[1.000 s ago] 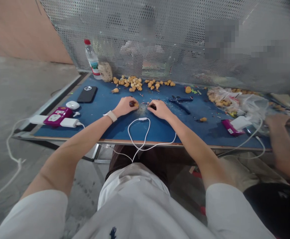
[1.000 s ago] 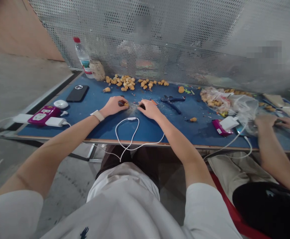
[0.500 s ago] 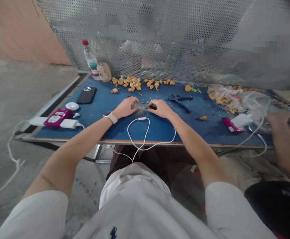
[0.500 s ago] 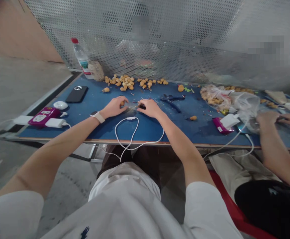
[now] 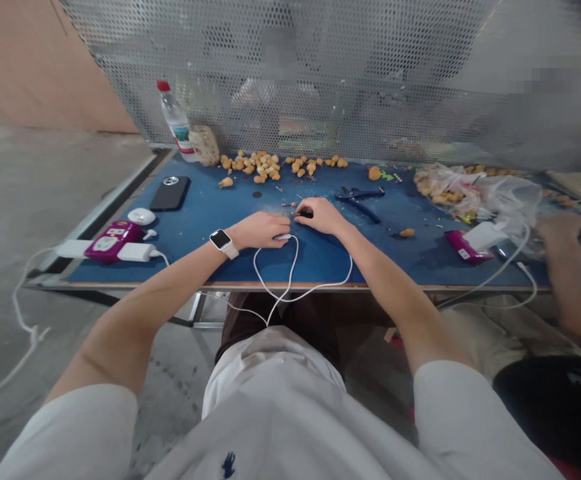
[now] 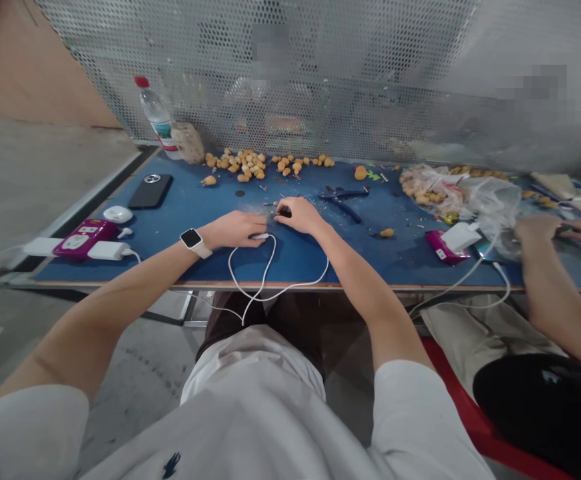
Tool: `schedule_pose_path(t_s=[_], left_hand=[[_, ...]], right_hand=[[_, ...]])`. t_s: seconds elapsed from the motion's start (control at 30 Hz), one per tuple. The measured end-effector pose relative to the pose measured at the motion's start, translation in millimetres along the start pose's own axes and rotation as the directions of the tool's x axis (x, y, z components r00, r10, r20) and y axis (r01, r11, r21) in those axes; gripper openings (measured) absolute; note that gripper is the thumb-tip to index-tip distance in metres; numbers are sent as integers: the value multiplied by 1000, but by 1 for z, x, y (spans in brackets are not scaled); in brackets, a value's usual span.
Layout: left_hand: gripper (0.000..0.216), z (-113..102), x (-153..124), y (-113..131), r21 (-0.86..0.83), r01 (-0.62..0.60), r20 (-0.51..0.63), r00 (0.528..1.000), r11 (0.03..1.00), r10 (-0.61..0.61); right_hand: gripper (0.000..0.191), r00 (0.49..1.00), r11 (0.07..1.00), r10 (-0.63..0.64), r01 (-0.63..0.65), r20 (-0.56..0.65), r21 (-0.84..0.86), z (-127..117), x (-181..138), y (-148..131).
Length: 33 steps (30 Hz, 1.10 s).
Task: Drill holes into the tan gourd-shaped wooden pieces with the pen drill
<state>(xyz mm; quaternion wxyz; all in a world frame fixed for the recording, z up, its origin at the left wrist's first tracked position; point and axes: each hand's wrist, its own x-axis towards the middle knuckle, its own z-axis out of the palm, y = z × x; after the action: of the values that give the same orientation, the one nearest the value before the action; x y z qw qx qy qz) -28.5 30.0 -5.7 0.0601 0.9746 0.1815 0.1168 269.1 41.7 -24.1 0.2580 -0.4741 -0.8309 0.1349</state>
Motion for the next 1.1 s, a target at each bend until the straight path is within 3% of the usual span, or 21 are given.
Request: schedule_pose_path(t_s=[0.23, 0.4, 0.57, 0.8, 0.97, 1.1], left_hand=[[24, 0, -5, -3, 114, 9, -32, 999, 993, -5], [20, -1, -5, -10, 210, 211, -161, 971, 955, -179], [24, -3, -3, -17, 256, 263, -95, 964, 930, -247], [20, -2, -2, -27, 206, 291, -60, 957, 934, -285], [23, -5, -6, -39, 193, 357, -85, 934, 914, -347], [25, -6, -16, -56, 152, 443, -130, 895, 884, -426]], right_hand=[[19, 999, 999, -31, 31, 11, 8, -3, -2, 2], [22, 990, 992, -127, 126, 63, 21, -2, -1, -1], [20, 979, 983, -180, 175, 98, 59, -1, 1, -4], [16, 982, 988, -150, 146, 113, 42, -7, 0, -6], [13, 991, 996, 2, 10, 132, -85, -16, -1, -12], [19, 982, 959, 186, -178, 16, -220, -23, 9, -12]])
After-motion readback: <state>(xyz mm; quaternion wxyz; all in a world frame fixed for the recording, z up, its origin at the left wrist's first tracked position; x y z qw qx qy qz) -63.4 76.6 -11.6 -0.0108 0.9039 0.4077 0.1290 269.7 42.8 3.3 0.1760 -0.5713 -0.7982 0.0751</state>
